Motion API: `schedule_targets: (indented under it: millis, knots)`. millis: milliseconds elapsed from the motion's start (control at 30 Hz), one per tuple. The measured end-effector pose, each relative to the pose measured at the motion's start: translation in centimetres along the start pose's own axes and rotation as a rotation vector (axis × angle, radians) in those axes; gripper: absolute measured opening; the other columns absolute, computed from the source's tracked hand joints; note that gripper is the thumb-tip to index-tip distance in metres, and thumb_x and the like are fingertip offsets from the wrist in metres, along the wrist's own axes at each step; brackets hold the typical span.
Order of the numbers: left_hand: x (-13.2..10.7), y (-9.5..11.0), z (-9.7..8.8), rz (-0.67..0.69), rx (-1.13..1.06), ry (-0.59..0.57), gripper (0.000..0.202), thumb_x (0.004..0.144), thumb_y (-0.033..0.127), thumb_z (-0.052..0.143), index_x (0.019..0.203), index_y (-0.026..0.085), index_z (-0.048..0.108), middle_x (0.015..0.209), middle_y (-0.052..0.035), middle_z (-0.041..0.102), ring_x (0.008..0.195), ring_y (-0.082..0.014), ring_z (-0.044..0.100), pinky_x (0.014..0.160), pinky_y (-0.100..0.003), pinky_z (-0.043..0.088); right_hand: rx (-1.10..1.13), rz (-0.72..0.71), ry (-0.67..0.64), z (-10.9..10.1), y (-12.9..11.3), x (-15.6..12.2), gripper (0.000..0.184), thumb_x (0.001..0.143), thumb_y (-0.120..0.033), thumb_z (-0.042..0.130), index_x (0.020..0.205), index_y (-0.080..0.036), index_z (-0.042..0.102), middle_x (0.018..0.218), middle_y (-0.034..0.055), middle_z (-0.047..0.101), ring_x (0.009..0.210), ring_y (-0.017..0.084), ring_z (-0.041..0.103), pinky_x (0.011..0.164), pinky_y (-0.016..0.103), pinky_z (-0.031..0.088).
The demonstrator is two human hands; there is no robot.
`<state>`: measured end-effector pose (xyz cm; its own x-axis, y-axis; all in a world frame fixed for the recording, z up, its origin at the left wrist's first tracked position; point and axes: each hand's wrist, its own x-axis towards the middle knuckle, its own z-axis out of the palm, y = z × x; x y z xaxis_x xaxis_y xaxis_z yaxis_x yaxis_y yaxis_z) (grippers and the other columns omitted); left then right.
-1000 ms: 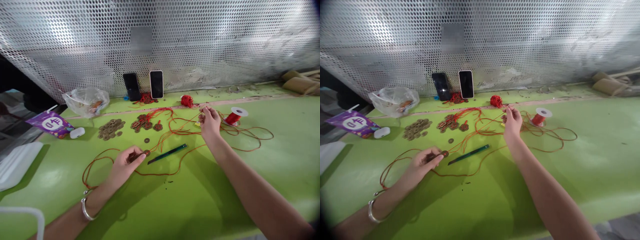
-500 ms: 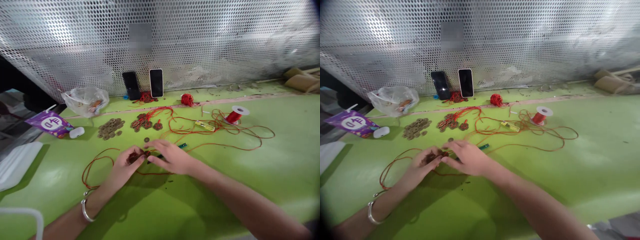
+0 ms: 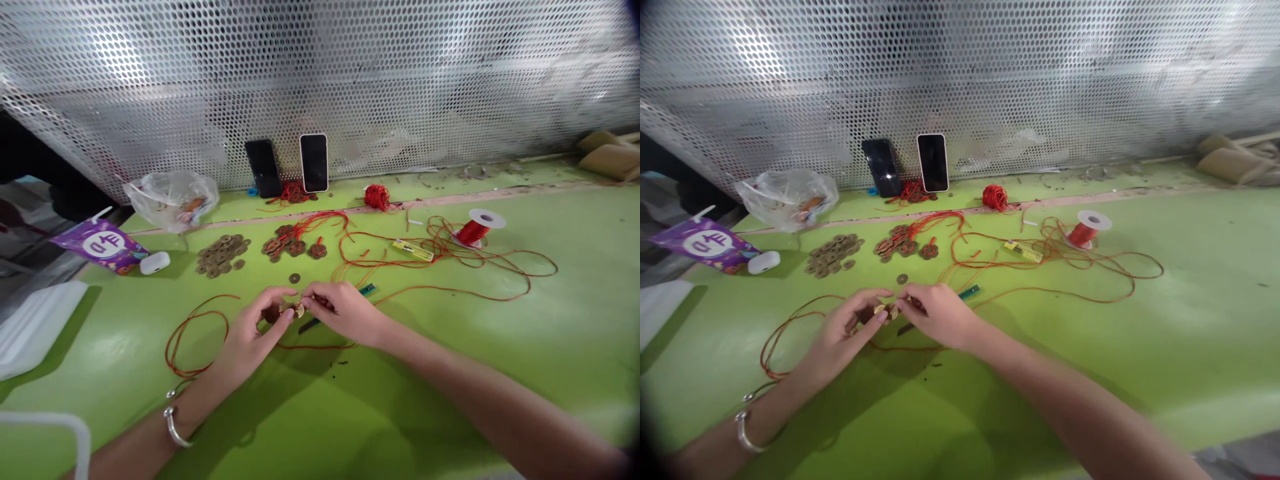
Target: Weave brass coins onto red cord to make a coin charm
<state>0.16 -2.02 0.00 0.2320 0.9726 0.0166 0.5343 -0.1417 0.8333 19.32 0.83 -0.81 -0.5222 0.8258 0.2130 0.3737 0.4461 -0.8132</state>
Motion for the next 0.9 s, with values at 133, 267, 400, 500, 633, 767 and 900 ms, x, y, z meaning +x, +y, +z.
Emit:
schedule_targets:
  millis: [133, 267, 400, 500, 633, 767, 900]
  knots:
    - [-0.1, 0.1, 0.1, 0.046, 0.075, 0.016, 0.023, 0.085, 0.037, 0.053, 0.103, 0.023, 0.057, 0.084, -0.0011, 0.063, 0.071, -0.0141, 0.056, 0.063, -0.024, 0.045, 0.019, 0.042, 0.022, 0.1, -0.2, 0.0, 0.014, 0.09, -0.02, 0.052, 0.085, -0.014, 0.064, 0.059, -0.0032, 0.051, 0.051, 0.007, 0.041, 0.05, 0.018, 0.03]
    - [-0.3, 0.4, 0.2, 0.029, 0.057, -0.018, 0.03, 0.077, 0.037, 0.065, 0.101, 0.023, 0.055, 0.078, 0.0013, 0.061, 0.064, -0.012, 0.054, 0.055, -0.021, 0.044, 0.026, 0.066, 0.025, 0.3, -0.4, -0.1, 0.015, 0.09, -0.02, 0.051, 0.083, -0.014, 0.063, 0.058, -0.0034, 0.051, 0.05, 0.007, 0.042, 0.049, 0.018, 0.03]
    - [-0.4, 0.8, 0.3, 0.046, 0.062, 0.02, 0.019, 0.079, 0.033, 0.061, 0.095, 0.023, 0.057, 0.078, 0.0014, 0.063, 0.064, -0.0111, 0.056, 0.055, -0.02, 0.045, 0.001, 0.065, 0.028, 0.4, -0.6, -0.2, 0.015, 0.089, -0.02, 0.051, 0.082, -0.015, 0.063, 0.058, -0.0032, 0.052, 0.05, 0.007, 0.042, 0.049, 0.018, 0.03]
    - [-0.2, 0.9, 0.2, 0.063, 0.086, 0.023, 0.016, 0.08, 0.031, 0.06, 0.094, 0.022, 0.059, 0.079, 0.0002, 0.065, 0.065, -0.0121, 0.058, 0.058, -0.021, 0.047, -0.038, 0.044, 0.042, 0.1, -0.7, -0.4, 0.015, 0.089, -0.02, 0.051, 0.083, -0.015, 0.063, 0.058, -0.0033, 0.053, 0.049, 0.007, 0.042, 0.048, 0.018, 0.029]
    - [0.0, 0.8, 0.2, 0.095, 0.121, 0.027, 0.02, 0.08, 0.032, 0.06, 0.098, 0.022, 0.061, 0.092, -0.0033, 0.069, 0.077, -0.0163, 0.063, 0.071, -0.027, 0.052, -0.216, -0.025, 0.036, -0.6, -0.7, -0.6, 0.016, 0.089, -0.024, 0.05, 0.091, -0.017, 0.064, 0.059, -0.0027, 0.056, 0.048, 0.008, 0.044, 0.049, 0.02, 0.028]
    - [-0.2, 0.8, 0.2, 0.067, 0.102, 0.024, 0.023, 0.081, 0.035, 0.059, 0.101, 0.023, 0.063, 0.098, -0.0044, 0.07, 0.086, -0.019, 0.065, 0.076, -0.029, 0.053, -0.524, -0.176, 0.016, -1.2, -0.6, -0.7, 0.021, 0.089, -0.027, 0.047, 0.101, -0.017, 0.061, 0.068, 0.0008, 0.064, 0.051, 0.012, 0.05, 0.048, 0.025, 0.023]
    - [-0.3, 0.9, 0.2, 0.019, 0.077, 0.038, 0.028, 0.081, 0.041, 0.06, 0.102, 0.023, 0.063, 0.102, -0.0051, 0.07, 0.091, -0.02, 0.064, 0.076, -0.029, 0.054, -0.735, -0.327, -0.009, -1.3, -0.4, -0.8, 0.025, 0.094, -0.025, 0.036, 0.099, -0.018, 0.06, 0.071, 0.0018, 0.066, 0.056, 0.012, 0.054, 0.047, 0.028, 0.019]
